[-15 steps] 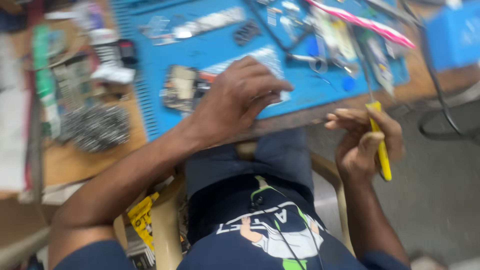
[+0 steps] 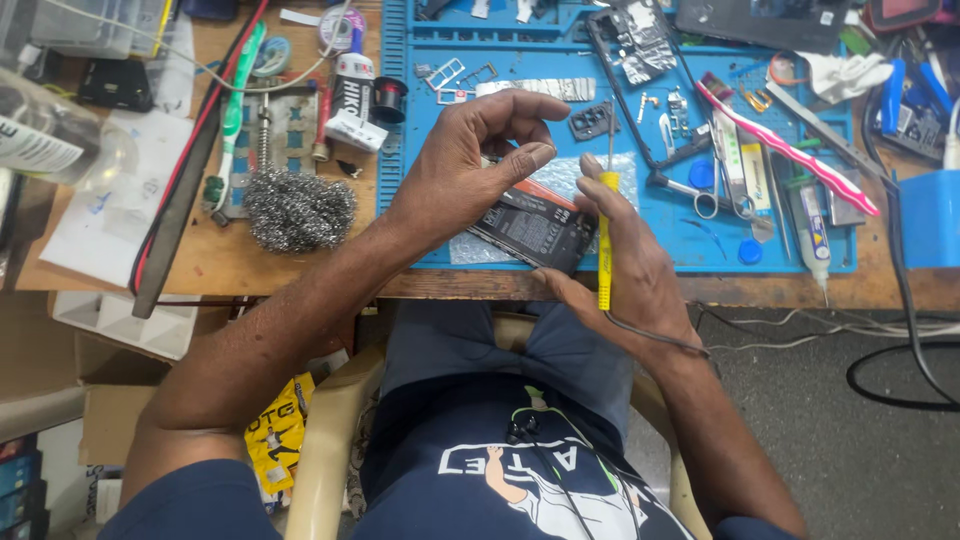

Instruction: The person pries open a disassembled smartphone on a repair mat using a yellow pry tool, works on its internal battery and board, then plugs a charging cable into the phone and a second phone to test charging. They handle the opened phone, press its screen, and hold the charging phones while watching the battery indicator.

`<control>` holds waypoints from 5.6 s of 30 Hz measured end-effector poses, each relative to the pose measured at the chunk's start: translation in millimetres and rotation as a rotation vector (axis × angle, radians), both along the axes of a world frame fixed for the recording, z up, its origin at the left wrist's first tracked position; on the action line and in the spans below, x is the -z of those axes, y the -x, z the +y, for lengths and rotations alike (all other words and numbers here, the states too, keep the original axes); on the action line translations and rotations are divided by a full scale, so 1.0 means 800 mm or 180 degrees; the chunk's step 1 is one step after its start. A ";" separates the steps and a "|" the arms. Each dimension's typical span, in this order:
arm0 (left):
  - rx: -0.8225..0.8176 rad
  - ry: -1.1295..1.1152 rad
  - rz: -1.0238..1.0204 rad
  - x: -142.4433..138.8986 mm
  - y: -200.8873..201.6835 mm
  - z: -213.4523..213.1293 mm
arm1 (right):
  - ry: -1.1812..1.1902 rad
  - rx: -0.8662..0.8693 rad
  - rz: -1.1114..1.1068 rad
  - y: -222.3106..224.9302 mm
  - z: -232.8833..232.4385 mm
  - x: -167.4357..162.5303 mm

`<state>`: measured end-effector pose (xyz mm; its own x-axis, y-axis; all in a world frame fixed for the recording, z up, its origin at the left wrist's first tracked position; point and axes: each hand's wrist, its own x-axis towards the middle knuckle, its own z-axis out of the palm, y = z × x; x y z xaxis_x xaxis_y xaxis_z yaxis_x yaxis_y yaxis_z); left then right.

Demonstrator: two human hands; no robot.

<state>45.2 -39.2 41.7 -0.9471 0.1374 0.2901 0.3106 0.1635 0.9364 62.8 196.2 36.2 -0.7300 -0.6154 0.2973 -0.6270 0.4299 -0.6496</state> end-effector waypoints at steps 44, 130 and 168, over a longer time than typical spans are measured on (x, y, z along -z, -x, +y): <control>-0.0771 0.2199 0.0850 -0.011 -0.045 -0.003 | 0.2108 -0.0061 -0.1284 0.008 -0.028 0.032; -0.0288 0.0893 -0.0765 -0.015 -0.060 0.042 | 0.2217 -0.0244 -0.1359 0.038 0.023 0.034; 0.0188 0.2845 0.1315 0.012 -0.007 -0.027 | 0.0312 -0.0817 -0.0254 0.143 -0.037 0.005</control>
<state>50.6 -60.7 32.4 -0.7792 0.5110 0.3630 0.6158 0.7318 0.2918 -51.7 166.6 32.4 -0.5776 -0.7542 0.3124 -0.6525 0.1965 -0.7319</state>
